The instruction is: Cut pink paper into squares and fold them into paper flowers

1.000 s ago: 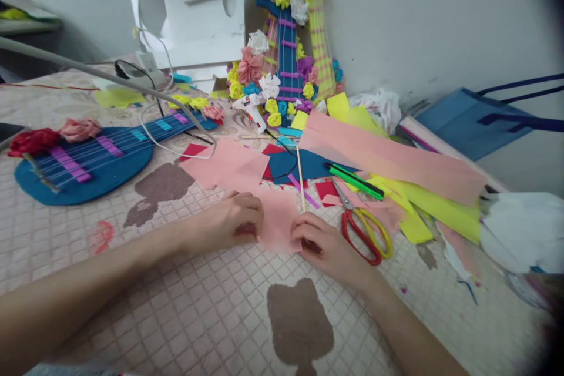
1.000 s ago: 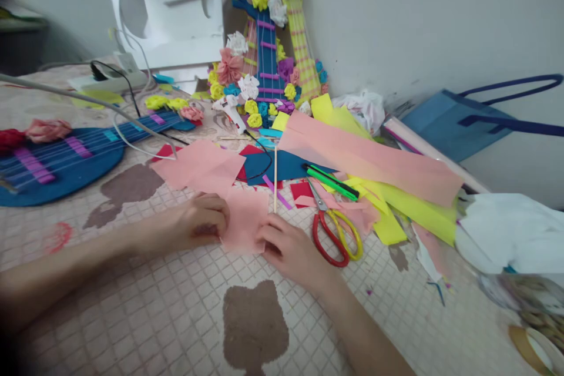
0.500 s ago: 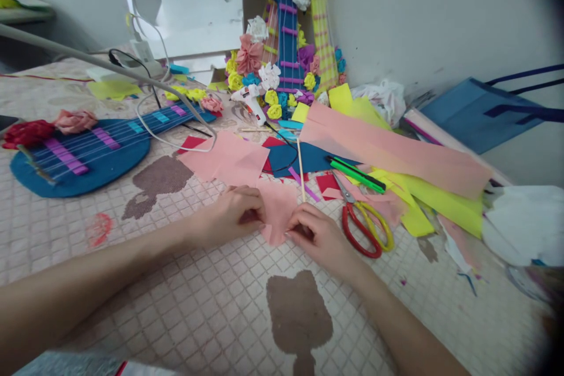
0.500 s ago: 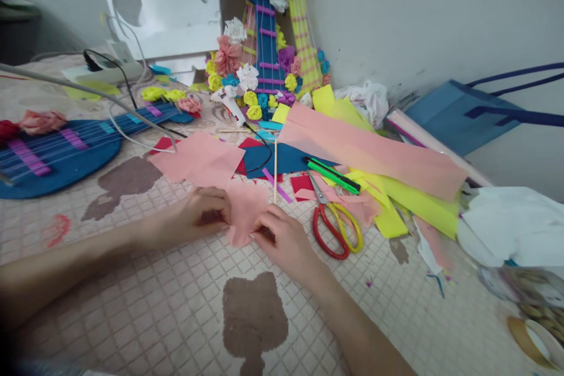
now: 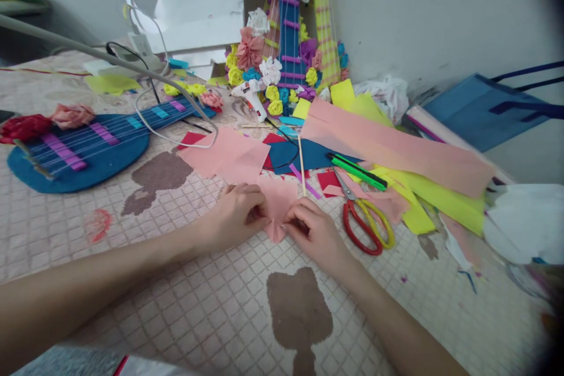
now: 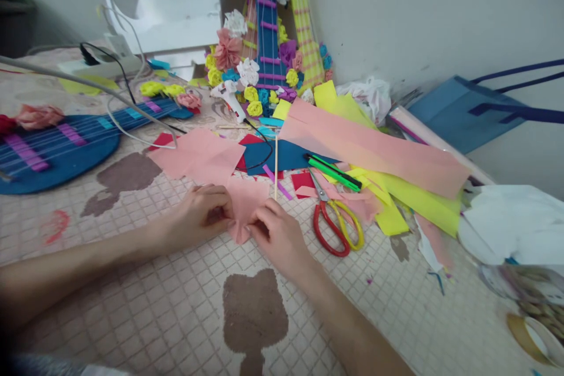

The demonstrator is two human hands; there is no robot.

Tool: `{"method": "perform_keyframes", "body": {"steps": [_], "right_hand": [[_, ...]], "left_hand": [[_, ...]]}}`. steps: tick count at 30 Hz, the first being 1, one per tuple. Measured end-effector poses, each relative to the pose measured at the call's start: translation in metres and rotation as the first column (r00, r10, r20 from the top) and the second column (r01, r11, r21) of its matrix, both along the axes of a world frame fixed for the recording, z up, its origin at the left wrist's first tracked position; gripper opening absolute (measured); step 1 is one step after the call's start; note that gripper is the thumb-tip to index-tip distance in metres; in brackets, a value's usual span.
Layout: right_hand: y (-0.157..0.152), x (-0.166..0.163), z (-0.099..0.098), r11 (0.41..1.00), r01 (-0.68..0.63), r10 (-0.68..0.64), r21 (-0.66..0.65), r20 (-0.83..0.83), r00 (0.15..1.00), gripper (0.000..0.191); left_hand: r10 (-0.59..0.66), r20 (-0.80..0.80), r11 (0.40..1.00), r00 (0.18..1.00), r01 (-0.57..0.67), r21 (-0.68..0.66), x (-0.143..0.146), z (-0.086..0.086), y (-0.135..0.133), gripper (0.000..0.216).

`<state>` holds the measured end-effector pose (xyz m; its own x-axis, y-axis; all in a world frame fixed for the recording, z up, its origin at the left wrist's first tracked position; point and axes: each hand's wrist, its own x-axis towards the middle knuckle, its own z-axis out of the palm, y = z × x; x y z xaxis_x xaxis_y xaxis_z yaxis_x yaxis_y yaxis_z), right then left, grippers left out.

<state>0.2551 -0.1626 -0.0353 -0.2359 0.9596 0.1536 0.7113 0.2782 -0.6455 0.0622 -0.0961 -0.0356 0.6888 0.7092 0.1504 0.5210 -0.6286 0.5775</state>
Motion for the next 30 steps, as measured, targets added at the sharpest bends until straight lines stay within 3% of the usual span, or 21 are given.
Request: {"method": "perform_keyframes", "body": {"steps": [7,16,30], "right_hand": [[0.0015,-0.0075,-0.0077,0.994,0.091,-0.093,0.054,0.039,0.995,0.011],[0.0005,-0.0065,-0.0045,0.997,0.065,-0.068,0.039,0.079,0.995,0.009],[0.0018,-0.0116,-0.0062,0.99,0.132,-0.137,0.051,0.112,0.984,0.011]], "left_hand": [[0.03,-0.007,0.998,1.0,-0.03,0.051,0.0016,-0.0042,-0.0025,0.003],[0.047,-0.012,0.997,0.999,-0.046,0.055,0.0022,-0.0054,-0.0029,0.004],[0.069,-0.03,0.994,0.997,-0.066,0.084,0.0053,-0.0071,-0.0043,0.003]]}}
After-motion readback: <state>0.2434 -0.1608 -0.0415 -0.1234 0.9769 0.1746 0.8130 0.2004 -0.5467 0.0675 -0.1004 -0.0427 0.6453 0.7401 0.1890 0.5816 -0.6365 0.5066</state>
